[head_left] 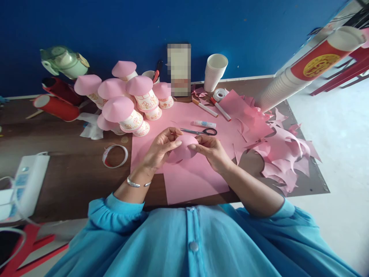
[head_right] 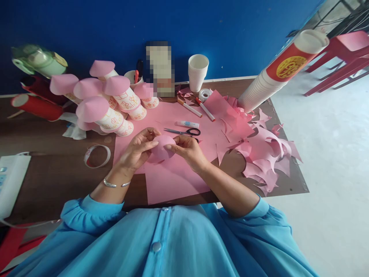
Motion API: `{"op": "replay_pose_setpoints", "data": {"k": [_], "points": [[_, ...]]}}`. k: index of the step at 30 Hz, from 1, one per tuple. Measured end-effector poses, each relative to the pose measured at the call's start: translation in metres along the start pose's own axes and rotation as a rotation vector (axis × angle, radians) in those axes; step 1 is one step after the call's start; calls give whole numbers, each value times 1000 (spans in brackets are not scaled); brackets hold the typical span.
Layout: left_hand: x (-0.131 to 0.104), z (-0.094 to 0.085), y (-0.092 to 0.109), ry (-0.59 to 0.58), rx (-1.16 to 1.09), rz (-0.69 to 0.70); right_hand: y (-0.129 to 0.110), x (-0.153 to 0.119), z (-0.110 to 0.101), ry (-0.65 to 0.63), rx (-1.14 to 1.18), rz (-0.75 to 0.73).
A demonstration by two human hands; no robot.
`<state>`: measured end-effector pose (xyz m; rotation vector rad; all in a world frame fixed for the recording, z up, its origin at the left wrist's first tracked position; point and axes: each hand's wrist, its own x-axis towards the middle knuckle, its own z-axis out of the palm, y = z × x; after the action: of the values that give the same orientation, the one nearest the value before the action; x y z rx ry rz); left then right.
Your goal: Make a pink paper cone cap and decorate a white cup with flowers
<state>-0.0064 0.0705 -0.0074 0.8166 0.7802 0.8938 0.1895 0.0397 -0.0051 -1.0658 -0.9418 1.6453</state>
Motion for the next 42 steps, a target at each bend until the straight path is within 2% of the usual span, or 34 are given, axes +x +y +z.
{"op": "replay_pose_setpoints", "data": {"k": [6, 14, 23, 30, 35, 39, 42], "points": [[1, -1, 2, 42, -12, 12, 4, 1, -6, -38, -21, -54], [5, -4, 3, 110, -156, 69, 4, 3, -8, 171, -9, -140], [1, 1, 1, 29, -52, 29, 4, 2, -1, 70, -49, -49], [2, -1, 1, 46, -43, 40, 5, 2, -7, 30, -105, -115], [3, -3, 2, 107, -100, 76, 6, 3, -9, 123, -62, -127], [5, -2, 3, 119, -133, 78, 6, 4, -6, 204, -63, -205], [4, -1, 3, 111, -143, 89, 6, 4, -4, 195, -33, -191]]}}
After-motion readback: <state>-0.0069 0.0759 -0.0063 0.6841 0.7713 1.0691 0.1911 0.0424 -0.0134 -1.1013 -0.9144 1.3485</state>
